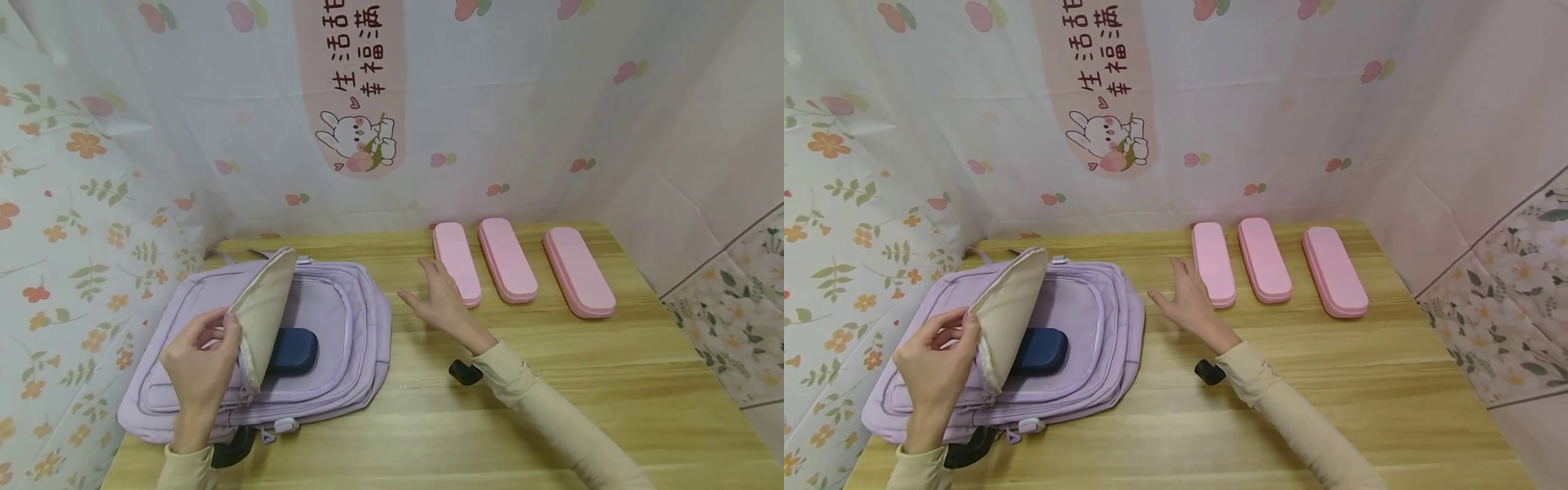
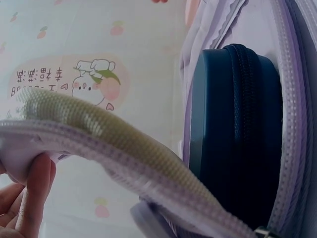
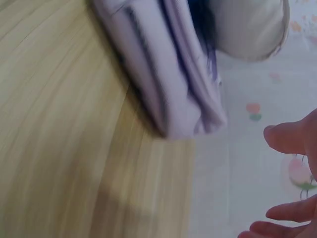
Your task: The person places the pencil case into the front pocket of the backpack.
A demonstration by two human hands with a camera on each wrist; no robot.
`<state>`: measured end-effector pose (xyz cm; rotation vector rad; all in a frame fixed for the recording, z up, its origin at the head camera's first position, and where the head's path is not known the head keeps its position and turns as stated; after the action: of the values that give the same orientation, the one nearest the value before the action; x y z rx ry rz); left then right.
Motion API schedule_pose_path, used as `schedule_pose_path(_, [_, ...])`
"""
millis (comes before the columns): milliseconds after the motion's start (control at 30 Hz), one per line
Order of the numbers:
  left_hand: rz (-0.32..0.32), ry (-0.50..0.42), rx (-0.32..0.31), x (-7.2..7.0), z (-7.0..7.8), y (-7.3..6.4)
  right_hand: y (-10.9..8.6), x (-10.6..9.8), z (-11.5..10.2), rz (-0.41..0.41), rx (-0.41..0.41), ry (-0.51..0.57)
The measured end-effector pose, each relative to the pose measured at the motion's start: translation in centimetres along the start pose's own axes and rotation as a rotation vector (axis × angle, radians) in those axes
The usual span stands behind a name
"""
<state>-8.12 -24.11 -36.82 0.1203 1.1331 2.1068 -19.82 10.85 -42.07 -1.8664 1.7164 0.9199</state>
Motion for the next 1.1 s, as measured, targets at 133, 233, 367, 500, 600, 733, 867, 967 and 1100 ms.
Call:
schedule_pose_path(133, [-0.012,-0.006,-0.005,0.1,-0.2,-0.1,-0.2,-0.8,1.6,0.046,0.036,-0.007])
schedule_pose_path(233, [-0.020,-0.010,-0.006,0.1,-0.2,-0.1,-0.3,-1.2,2.6,0.068,0.085,-0.010])
schedule_pose_path(367, [-0.014,-0.010,-0.005,0.2,-0.2,-0.1,-0.3,-1.4,3.8,0.085,0.146,-0.001])
schedule_pose_path(500, [-0.012,-0.012,-0.005,0.3,-0.2,-0.2,-0.2,-1.3,5.2,0.094,0.209,0.007])
schedule_pose_path(600, [-0.033,-0.015,-0.010,0.2,-0.1,-0.2,-0.1,-1.1,6.2,0.094,0.265,-0.003])
schedule_pose_path(733, [-0.064,-0.020,-0.017,0.2,-0.3,-0.2,0.0,-0.9,7.2,0.107,0.311,-0.013])
schedule_pose_path(867, [-0.068,-0.022,-0.016,0.2,-0.4,-0.3,-0.1,-0.7,7.8,0.128,0.339,-0.012])
schedule_pose_path(967, [-0.053,-0.019,-0.008,0.2,-0.4,-0.3,-0.2,-0.6,8.2,0.159,0.358,-0.007])
schedule_pose_path(1100, [-0.036,-0.018,-0.004,0.2,-0.5,-0.2,-0.3,-0.5,8.5,0.196,0.374,-0.004])
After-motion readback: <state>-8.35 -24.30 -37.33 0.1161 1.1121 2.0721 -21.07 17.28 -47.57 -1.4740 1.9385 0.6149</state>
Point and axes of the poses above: each hand's wrist, its own y-axis towards the middle knuckle, its own x-axis out of the palm, z = x × y, the point moved 3 cm from there along y, towards the middle knuckle, and after that the axes turned 9 degrees about x, right-handed, at the moved point
